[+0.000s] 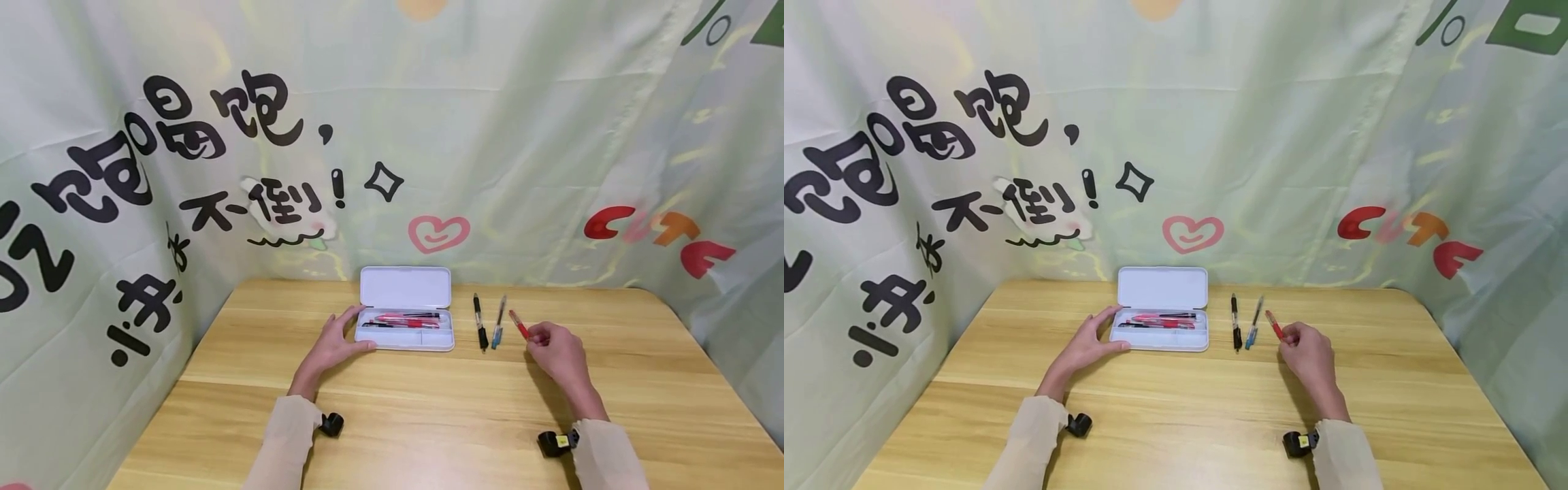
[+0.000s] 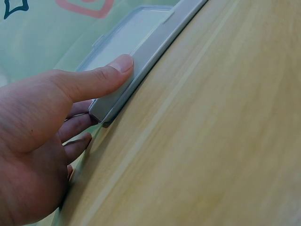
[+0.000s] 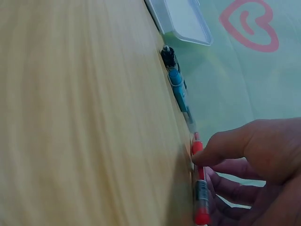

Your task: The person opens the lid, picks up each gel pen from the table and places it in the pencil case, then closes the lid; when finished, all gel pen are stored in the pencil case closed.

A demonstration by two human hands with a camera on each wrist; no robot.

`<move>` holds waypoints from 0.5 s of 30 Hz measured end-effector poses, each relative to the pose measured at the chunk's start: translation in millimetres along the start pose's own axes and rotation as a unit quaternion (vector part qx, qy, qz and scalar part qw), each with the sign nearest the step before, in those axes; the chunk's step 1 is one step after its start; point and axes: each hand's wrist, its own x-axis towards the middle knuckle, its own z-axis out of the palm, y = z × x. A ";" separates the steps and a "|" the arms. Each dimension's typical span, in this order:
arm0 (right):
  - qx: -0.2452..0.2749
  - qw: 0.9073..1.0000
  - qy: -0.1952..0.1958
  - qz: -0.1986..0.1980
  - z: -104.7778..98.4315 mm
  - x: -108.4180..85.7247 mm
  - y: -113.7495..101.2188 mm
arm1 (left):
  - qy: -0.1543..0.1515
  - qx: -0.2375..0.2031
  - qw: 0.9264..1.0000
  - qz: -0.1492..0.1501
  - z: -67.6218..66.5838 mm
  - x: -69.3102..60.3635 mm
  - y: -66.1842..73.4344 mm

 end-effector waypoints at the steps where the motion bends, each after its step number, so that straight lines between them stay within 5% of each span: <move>1: 0.001 1.000 0.002 0.001 -0.1 -0.2 -0.4 | 0.000 0.000 1.000 0.001 -0.2 -0.6 0.0; 7: 0.021 0.998 0.054 0.003 1.9 -1.8 -4.0 | -0.001 -0.005 1.000 -0.001 -0.9 -4.6 0.2; 15: 0.067 0.993 0.083 -0.053 8.2 -0.3 -19.5 | 0.000 -0.001 1.000 0.004 0.0 -0.5 -0.8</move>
